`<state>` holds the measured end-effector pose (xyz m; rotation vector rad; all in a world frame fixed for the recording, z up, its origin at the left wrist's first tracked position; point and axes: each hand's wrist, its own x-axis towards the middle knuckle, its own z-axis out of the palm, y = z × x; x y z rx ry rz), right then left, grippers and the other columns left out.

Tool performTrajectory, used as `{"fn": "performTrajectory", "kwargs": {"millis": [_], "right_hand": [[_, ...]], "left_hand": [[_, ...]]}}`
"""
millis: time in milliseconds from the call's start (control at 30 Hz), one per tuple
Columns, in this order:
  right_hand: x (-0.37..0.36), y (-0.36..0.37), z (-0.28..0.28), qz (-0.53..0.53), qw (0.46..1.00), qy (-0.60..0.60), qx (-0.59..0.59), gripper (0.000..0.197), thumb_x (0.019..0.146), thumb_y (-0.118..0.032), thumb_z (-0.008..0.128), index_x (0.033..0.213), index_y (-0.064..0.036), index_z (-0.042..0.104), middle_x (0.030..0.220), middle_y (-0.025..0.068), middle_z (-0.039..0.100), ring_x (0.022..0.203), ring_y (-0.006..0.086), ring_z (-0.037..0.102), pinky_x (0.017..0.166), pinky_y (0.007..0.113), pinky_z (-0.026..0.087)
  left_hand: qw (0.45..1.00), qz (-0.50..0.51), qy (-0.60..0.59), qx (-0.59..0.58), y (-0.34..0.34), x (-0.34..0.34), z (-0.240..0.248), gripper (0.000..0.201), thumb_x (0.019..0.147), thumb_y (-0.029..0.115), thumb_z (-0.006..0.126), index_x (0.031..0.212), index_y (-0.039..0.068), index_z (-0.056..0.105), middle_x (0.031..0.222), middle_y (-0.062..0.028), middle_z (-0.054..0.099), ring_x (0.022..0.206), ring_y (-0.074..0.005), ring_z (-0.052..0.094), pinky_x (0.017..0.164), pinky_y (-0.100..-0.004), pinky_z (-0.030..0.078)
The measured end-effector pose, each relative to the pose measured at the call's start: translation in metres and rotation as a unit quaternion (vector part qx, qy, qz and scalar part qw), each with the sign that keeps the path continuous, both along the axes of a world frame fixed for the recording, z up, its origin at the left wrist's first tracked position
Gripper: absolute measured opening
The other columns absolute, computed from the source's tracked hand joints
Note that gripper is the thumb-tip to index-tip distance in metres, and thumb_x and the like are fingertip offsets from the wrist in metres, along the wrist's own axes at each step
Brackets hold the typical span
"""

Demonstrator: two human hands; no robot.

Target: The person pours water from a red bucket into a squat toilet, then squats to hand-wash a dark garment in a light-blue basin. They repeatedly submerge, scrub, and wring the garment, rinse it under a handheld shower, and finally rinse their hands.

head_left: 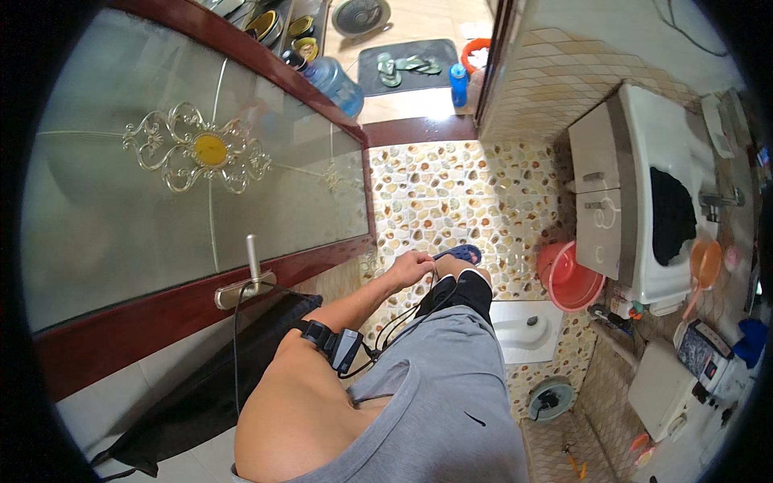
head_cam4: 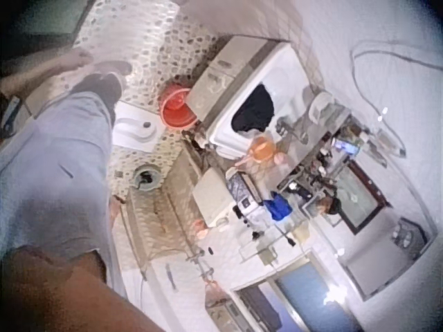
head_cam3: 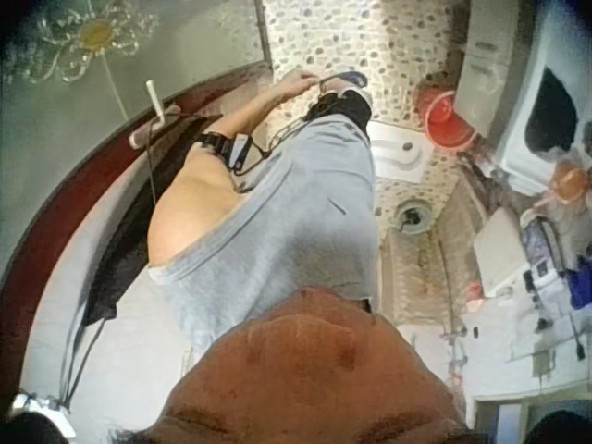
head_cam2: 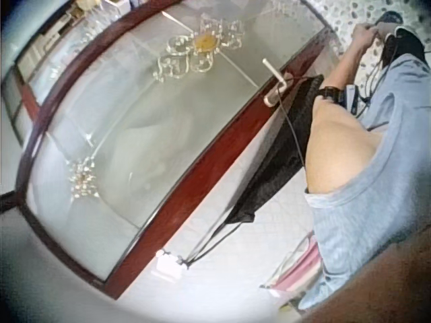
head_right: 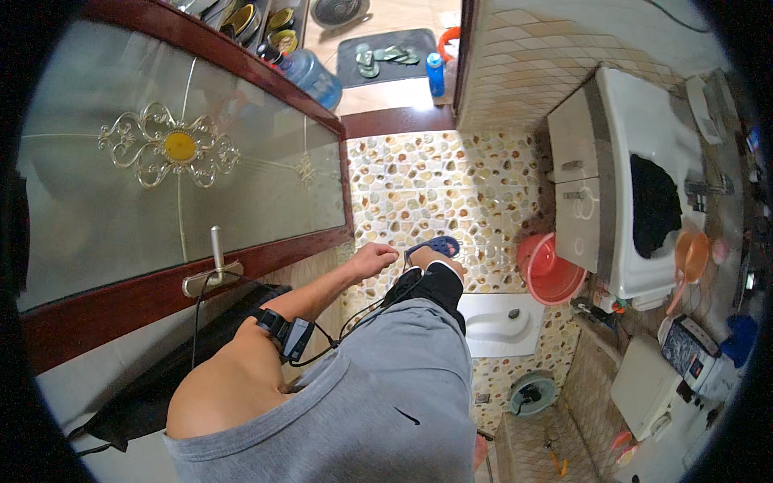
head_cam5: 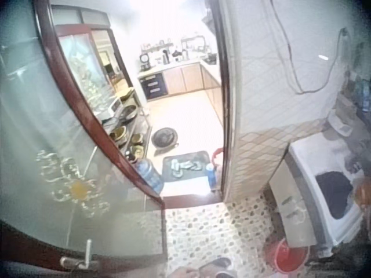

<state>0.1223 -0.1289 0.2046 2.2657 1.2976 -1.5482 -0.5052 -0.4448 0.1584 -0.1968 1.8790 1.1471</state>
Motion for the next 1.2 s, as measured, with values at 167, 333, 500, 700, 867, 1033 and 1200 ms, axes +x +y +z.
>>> {"fn": "performTrajectory", "kwargs": {"millis": [167,333,500,700,867,1033,1200], "right_hand": [[-0.080,0.003,0.050,-0.017,0.996,0.074,-0.036,0.014,0.096,-0.011,0.057,0.105,-0.0005,0.059,0.075,0.0103,0.063,0.064,0.0155,0.058,0.053,0.029,0.046],[-0.138,0.006,0.084,-0.067,0.995,-0.003,-0.073,0.015,0.097,-0.011,0.055,0.109,-0.0025,0.059,0.079,0.0094,0.064,0.064,0.0146,0.059,0.051,0.027,0.046],[-0.151,-0.001,0.090,0.032,0.997,-0.058,-0.036,0.014,0.099,-0.013,0.053,0.109,-0.0043,0.059,0.085,0.0063,0.065,0.064,0.0141,0.059,0.050,0.026,0.045],[-0.107,0.011,0.061,0.071,0.987,0.057,-0.134,0.012,0.098,-0.015,0.054,0.104,-0.0065,0.059,0.078,0.0018,0.058,0.062,0.0117,0.054,0.051,0.024,0.045],[-0.087,0.007,0.048,0.023,0.982,0.099,-0.161,0.011,0.096,-0.018,0.058,0.101,-0.0081,0.059,0.076,0.0004,0.055,0.061,0.0116,0.052,0.050,0.026,0.046],[-0.092,-0.016,0.066,-0.004,0.992,-0.067,-0.107,0.028,0.095,-0.021,0.059,0.120,-0.0077,0.059,0.096,0.0075,0.068,0.078,0.0178,0.066,0.062,0.031,0.053],[-0.103,-0.036,0.078,0.001,0.991,-0.095,-0.089,0.028,0.096,-0.021,0.059,0.121,-0.0069,0.059,0.093,0.0075,0.068,0.076,0.0179,0.067,0.060,0.031,0.054]], "left_hand": [[0.995,0.074,-0.059,-0.018,-0.050,0.021,0.014,0.030,0.092,0.027,0.062,0.108,0.004,0.071,0.083,0.0006,0.063,0.072,-0.0076,0.055,0.060,-0.0248,0.046],[0.992,0.106,-0.066,-0.027,-0.093,0.058,0.018,0.025,0.094,0.022,0.061,0.106,0.001,0.070,0.086,0.0001,0.064,0.075,-0.0075,0.056,0.061,-0.0240,0.045],[0.986,-0.017,-0.099,-0.130,-0.135,0.065,0.038,0.026,0.093,0.024,0.061,0.106,0.002,0.069,0.084,-0.0017,0.065,0.071,-0.0116,0.056,0.061,-0.0289,0.049],[0.945,0.080,-0.267,-0.169,-0.154,0.052,0.068,0.035,0.097,0.028,0.057,0.123,0.006,0.061,0.106,-0.0080,0.066,0.088,-0.0235,0.069,0.070,-0.0361,0.056],[0.950,0.023,-0.266,-0.165,-0.149,0.039,0.072,0.033,0.097,0.029,0.056,0.120,0.007,0.063,0.109,-0.0065,0.066,0.089,-0.0205,0.067,0.073,-0.0355,0.055],[0.929,-0.032,-0.327,-0.170,-0.144,0.022,0.065,0.032,0.097,0.032,0.057,0.117,0.009,0.065,0.106,-0.0046,0.066,0.091,-0.0182,0.066,0.075,-0.0351,0.054],[0.919,-0.113,-0.337,-0.172,-0.139,-0.013,0.067,0.033,0.097,0.035,0.056,0.117,0.010,0.065,0.109,-0.0043,0.066,0.093,-0.0183,0.066,0.075,-0.0348,0.054]]}}
